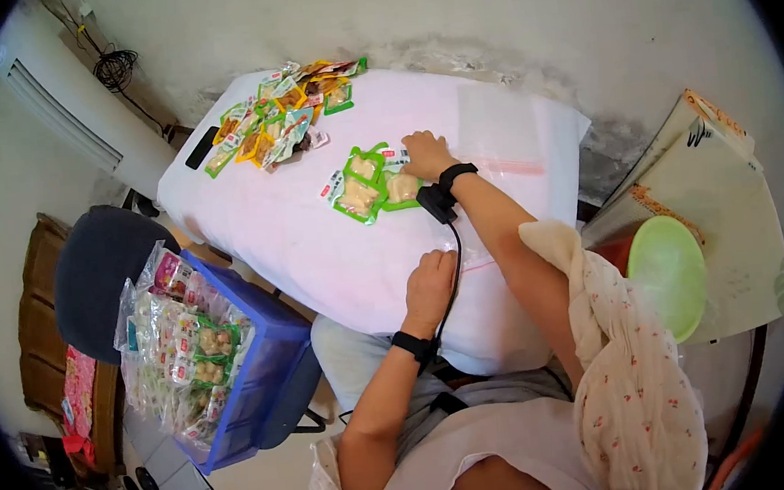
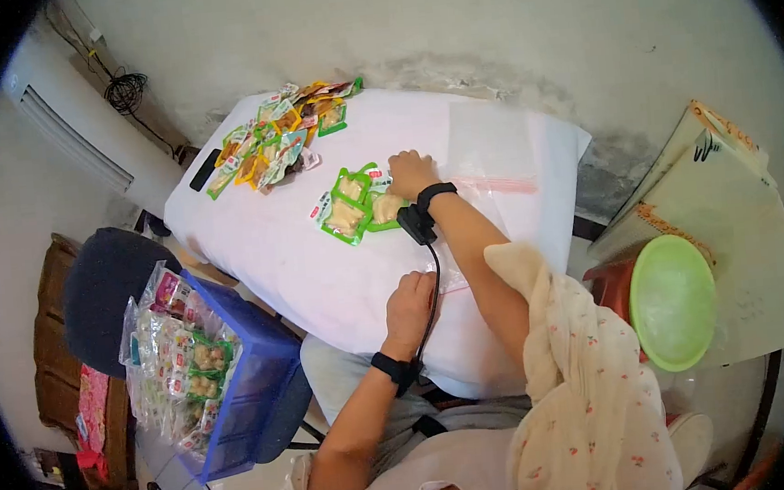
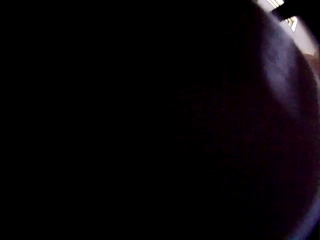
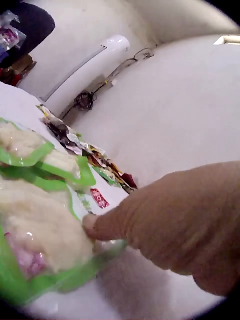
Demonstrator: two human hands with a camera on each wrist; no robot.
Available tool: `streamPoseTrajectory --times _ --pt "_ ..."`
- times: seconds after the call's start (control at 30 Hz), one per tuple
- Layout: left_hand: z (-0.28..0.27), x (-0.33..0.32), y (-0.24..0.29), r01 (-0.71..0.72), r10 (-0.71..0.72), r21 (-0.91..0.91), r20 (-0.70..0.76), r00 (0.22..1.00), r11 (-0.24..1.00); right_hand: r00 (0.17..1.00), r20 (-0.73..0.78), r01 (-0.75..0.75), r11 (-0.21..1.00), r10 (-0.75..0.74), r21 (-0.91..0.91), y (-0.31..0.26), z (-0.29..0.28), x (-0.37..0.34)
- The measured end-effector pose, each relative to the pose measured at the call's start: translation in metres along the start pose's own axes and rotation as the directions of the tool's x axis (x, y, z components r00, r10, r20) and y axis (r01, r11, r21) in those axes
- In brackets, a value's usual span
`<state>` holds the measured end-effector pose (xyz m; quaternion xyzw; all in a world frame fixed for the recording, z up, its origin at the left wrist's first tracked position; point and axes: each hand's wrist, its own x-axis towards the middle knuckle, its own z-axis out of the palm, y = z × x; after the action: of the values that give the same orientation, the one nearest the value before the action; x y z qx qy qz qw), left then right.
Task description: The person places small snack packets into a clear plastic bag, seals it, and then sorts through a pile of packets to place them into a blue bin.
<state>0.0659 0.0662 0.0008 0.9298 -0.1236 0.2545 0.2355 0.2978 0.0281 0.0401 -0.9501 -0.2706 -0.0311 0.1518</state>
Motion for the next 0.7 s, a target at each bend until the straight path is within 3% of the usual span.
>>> streamPoseTrajectory --times 0.07,0.13,0.17,0.2,0.27,0.3,0.33,0.4,0.43,0.47,0.53,0.7 --pt "0.0 0.001 0.003 0.014 -0.015 -0.03 -0.006 1.0 0.999 0.998 -0.04 0.051 0.998 -0.053 -0.039 0.007 0.005 0.005" --pt "0.002 0.001 0.003 0.01 -0.011 -0.042 -0.018 1.0 0.999 0.997 -0.078 0.024 0.995 -0.017 0.1 0.009 0.003 0.009" --pt "0.003 0.001 0.002 0.01 -0.012 -0.051 -0.039 0.999 0.999 0.992 -0.127 0.043 0.966 -0.01 0.257 0.012 -0.001 0.008" --pt "0.003 0.0 0.002 0.009 -0.01 -0.055 -0.03 1.0 0.998 0.992 -0.123 0.033 0.965 -0.001 0.261 0.016 -0.006 0.003" --pt "0.006 -0.001 0.002 0.019 -0.02 -0.037 -0.042 0.999 0.999 0.994 -0.111 0.049 0.873 0.006 0.485 0.016 -0.04 -0.017" --pt "0.006 0.0 0.002 0.01 -0.012 -0.036 -0.058 0.998 0.999 1.0 0.01 -0.018 0.78 0.015 0.626 0.016 -0.059 -0.03" --pt "0.006 0.0 0.003 0.005 -0.007 -0.042 -0.054 0.999 0.999 1.0 0.01 -0.025 0.781 0.024 0.625 0.018 -0.069 -0.044" --pt "0.006 0.0 0.004 0.01 -0.011 -0.015 -0.067 0.998 1.0 0.991 -0.023 -0.047 0.515 0.129 0.856 0.026 -0.087 -0.077" --pt "0.005 0.001 0.004 0.011 -0.012 -0.016 -0.058 0.998 1.0 0.989 0.053 -0.106 0.398 0.141 0.911 0.028 -0.101 -0.097" --pt "0.005 0.002 0.004 0.005 -0.006 -0.024 -0.047 0.999 1.0 0.986 0.056 -0.114 0.394 0.155 0.912 0.032 -0.107 -0.118" --pt "0.006 0.001 0.006 0.013 -0.012 0.012 -0.077 0.997 1.0 0.979 0.072 -0.097 0.122 0.191 0.988 0.041 -0.114 -0.167" --pt "0.009 -0.001 0.01 0.069 -0.072 -0.027 -0.1 0.992 0.997 0.929 0.178 -0.134 -0.152 0.324 0.979 0.048 -0.074 -0.299"
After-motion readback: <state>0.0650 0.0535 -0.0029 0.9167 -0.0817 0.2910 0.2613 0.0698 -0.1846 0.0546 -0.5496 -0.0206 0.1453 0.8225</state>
